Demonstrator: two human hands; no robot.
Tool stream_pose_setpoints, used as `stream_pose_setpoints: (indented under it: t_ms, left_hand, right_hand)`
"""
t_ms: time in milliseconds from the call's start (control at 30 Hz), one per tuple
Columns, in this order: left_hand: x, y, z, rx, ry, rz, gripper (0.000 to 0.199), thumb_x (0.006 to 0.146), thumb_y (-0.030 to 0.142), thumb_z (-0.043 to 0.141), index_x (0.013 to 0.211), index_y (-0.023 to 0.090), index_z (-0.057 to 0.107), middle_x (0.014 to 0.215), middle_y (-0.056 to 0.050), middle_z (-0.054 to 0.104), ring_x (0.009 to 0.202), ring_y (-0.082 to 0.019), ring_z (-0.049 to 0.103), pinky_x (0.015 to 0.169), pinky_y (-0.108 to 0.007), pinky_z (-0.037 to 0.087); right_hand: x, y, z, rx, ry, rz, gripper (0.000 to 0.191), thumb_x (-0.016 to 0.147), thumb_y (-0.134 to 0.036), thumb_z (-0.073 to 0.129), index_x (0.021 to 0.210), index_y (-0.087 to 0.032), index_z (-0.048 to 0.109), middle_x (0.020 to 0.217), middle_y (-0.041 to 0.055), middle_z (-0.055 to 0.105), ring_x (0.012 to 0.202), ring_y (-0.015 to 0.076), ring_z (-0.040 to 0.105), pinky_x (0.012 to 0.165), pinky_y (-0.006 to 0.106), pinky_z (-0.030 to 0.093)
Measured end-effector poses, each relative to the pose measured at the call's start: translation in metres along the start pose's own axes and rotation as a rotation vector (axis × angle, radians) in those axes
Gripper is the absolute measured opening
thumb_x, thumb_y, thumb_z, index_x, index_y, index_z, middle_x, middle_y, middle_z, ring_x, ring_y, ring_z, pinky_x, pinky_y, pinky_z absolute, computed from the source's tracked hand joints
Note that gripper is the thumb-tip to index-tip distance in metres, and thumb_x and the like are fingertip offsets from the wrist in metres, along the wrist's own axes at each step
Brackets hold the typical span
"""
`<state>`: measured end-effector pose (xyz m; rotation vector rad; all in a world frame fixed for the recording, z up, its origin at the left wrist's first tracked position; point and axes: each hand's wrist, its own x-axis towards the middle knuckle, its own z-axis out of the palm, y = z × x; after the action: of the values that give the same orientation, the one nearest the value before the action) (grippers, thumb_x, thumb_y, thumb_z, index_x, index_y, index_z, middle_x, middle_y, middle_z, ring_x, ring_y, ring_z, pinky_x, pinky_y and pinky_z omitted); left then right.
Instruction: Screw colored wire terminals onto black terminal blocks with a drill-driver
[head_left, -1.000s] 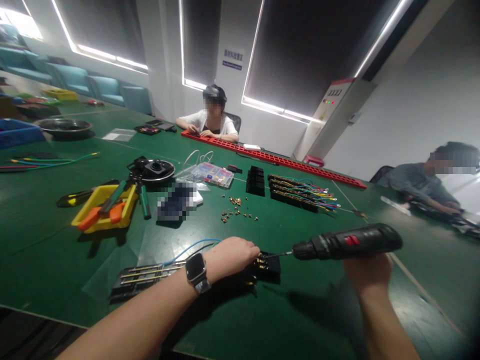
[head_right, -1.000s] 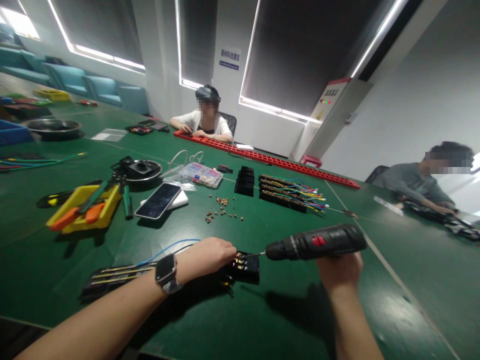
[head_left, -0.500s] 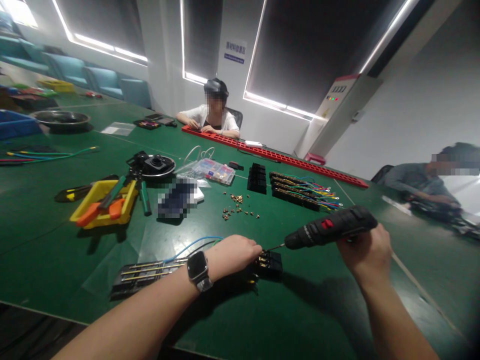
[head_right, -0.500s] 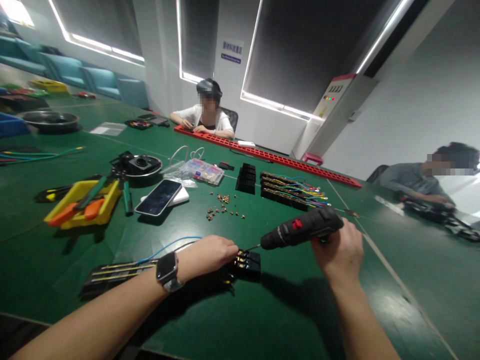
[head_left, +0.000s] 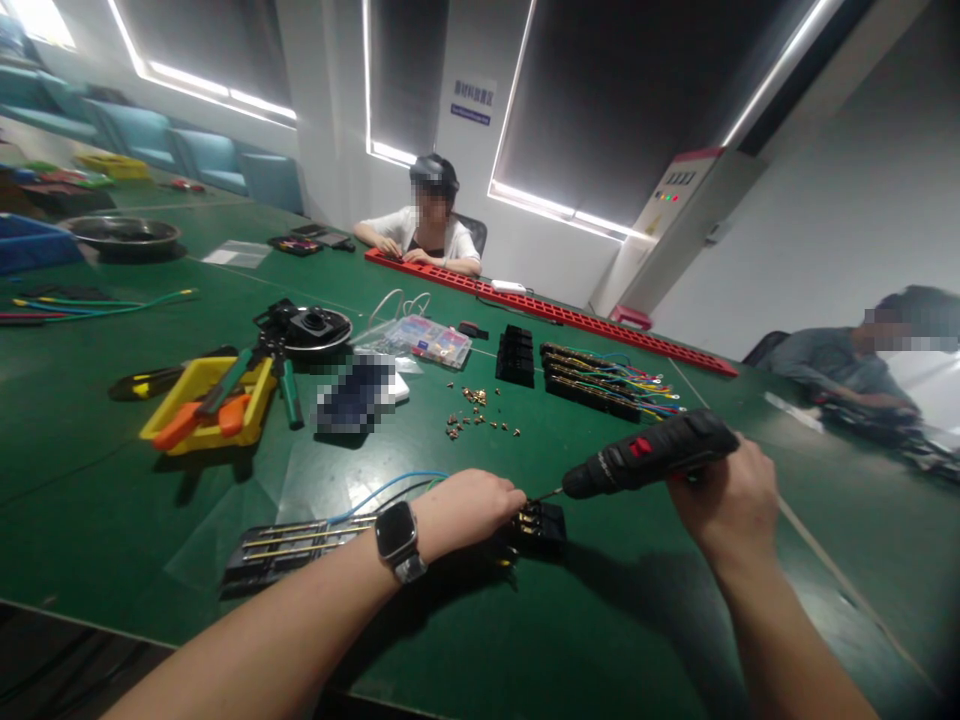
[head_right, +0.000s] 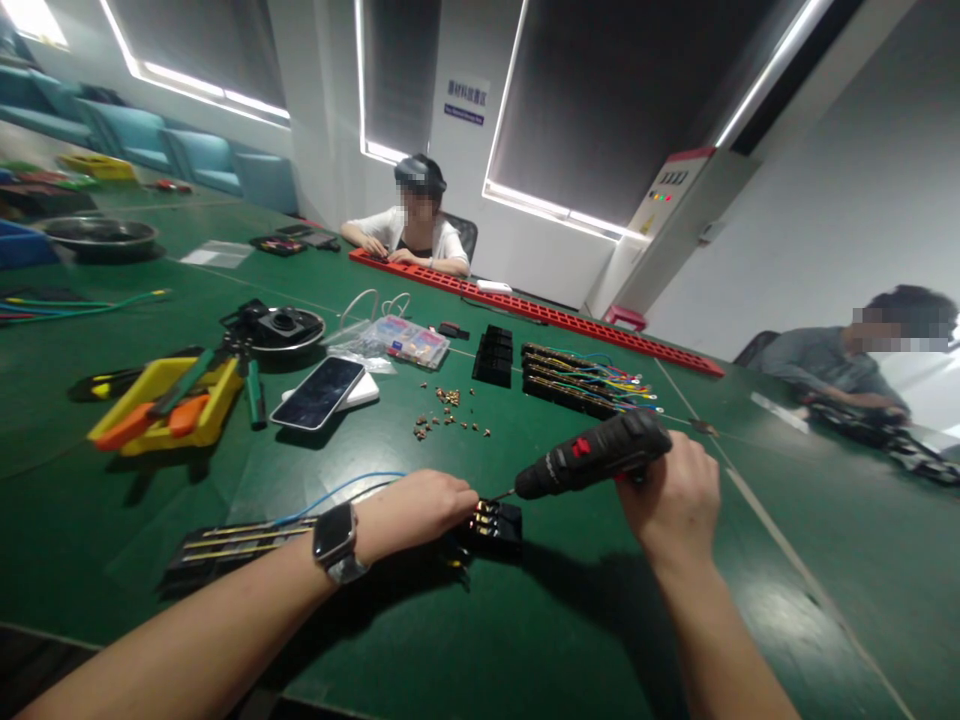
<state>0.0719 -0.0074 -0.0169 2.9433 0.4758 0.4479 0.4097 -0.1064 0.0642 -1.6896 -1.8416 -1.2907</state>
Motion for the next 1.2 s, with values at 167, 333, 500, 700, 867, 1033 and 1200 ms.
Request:
stream_pose_setpoints:
  t_ms: [167,333,500,700,867,1033,1200]
  left_hand:
    - [0.0,0.0,0.0,-0.008,-0.019,-0.007,0.01,0.103,0.02,0.063,0.093,0.019,0.066,0.084,-0.002,0.073,0.073,-0.018,0.071,0.062,-0.028,0.045]
    - [0.0,0.0,0.001,0.009,-0.013,-0.004,0.016,0.107,0.025,0.059,0.093,0.019,0.065,0.084,-0.002,0.073,0.073,-0.018,0.071,0.061,-0.029,0.044]
    - [-0.001,0.0,0.002,0.016,-0.008,0.003,0.017,0.107,0.026,0.058,0.093,0.02,0.064,0.084,-0.001,0.072,0.072,-0.018,0.071,0.06,-0.03,0.042]
    - [0.0,0.0,-0.001,0.012,-0.014,-0.003,0.017,0.107,0.026,0.059,0.093,0.019,0.064,0.084,-0.001,0.072,0.072,-0.018,0.07,0.059,-0.03,0.042]
    - [0.0,0.0,-0.001,0.016,-0.006,0.002,0.018,0.107,0.026,0.059,0.091,0.02,0.064,0.083,-0.001,0.072,0.071,-0.018,0.069,0.059,-0.031,0.041]
    - [-0.001,0.0,0.001,0.009,-0.006,0.004,0.016,0.106,0.025,0.06,0.091,0.02,0.063,0.082,-0.001,0.072,0.071,-0.018,0.069,0.059,-0.031,0.04]
    - [-0.001,0.0,0.0,0.005,-0.017,0.0,0.014,0.106,0.024,0.061,0.092,0.02,0.064,0.082,-0.001,0.072,0.071,-0.018,0.069,0.059,-0.031,0.04]
  right_hand:
    - [0.014,-0.004,-0.012,-0.044,0.006,-0.027,0.02,0.099,-0.038,0.057,0.101,-0.018,0.058,0.087,0.0093,0.059,0.081,0.0286,0.053,0.069,0.038,0.035]
    - [0.027,-0.009,-0.024,-0.06,-0.004,-0.074,0.021,0.1,-0.036,0.058,0.104,-0.016,0.06,0.096,0.0133,0.065,0.085,0.0292,0.055,0.072,0.039,0.036]
    - [0.035,-0.013,-0.028,-0.04,0.013,-0.085,0.024,0.101,-0.038,0.06,0.106,-0.014,0.062,0.098,0.0143,0.067,0.086,0.0297,0.057,0.074,0.04,0.037]
    - [0.035,-0.012,-0.025,-0.031,0.015,-0.067,0.022,0.098,-0.035,0.063,0.104,-0.014,0.062,0.095,0.0137,0.066,0.085,0.0293,0.056,0.072,0.039,0.035]
    - [0.029,-0.008,-0.021,-0.027,-0.011,-0.05,0.018,0.095,-0.032,0.063,0.103,-0.017,0.06,0.095,0.0124,0.065,0.084,0.0292,0.055,0.072,0.038,0.035]
    - [0.027,-0.006,-0.019,-0.033,-0.025,-0.051,0.022,0.098,-0.035,0.06,0.102,-0.014,0.061,0.093,0.0133,0.064,0.084,0.0303,0.055,0.071,0.039,0.036]
    - [0.026,-0.007,-0.017,-0.045,-0.034,-0.058,0.022,0.097,-0.034,0.061,0.104,-0.013,0.062,0.098,0.0143,0.066,0.085,0.0299,0.057,0.071,0.039,0.036]
